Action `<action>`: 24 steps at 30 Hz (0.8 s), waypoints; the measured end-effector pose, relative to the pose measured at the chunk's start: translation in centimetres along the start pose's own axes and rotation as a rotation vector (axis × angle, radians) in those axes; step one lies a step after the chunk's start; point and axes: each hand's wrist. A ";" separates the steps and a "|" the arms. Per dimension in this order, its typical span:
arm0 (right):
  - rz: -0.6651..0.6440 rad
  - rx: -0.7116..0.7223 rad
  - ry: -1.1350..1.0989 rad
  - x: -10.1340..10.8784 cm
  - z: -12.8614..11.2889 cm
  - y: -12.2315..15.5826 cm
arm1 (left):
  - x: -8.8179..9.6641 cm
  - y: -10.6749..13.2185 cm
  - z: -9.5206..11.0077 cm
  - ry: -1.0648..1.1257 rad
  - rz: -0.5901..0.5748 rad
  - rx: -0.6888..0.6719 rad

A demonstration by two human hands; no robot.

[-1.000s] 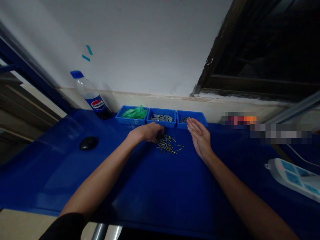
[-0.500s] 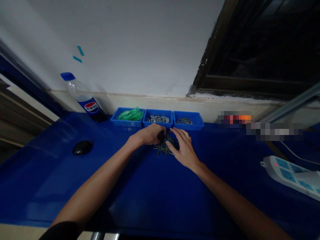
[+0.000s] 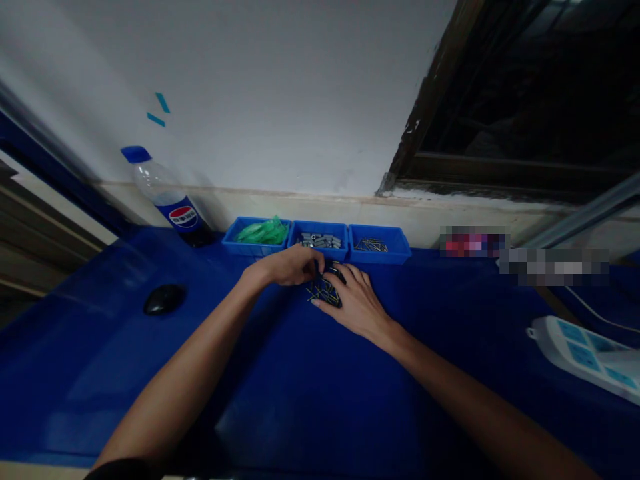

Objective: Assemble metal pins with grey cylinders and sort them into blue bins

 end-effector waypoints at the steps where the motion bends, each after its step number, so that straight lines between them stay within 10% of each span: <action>1: -0.004 0.008 -0.004 0.0 0.2 -0.3 | 0.0 0.0 0.0 0.003 0.004 -0.010; 11: 0.192 -0.060 -0.172 0.3 1.6 -0.4 | 0.3 0.0 0.2 0.168 0.227 -0.007; 24: 0.284 -0.616 -0.977 -0.1 4.0 -0.6 | -2.2 -1.4 2.1 0.142 0.388 -0.158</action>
Point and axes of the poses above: each hand's wrist, its own y-axis away from the middle knuckle, its own x-axis out of the back of the hand, z = x × y, and after that the axes turned 15 degrees about z, right-handed
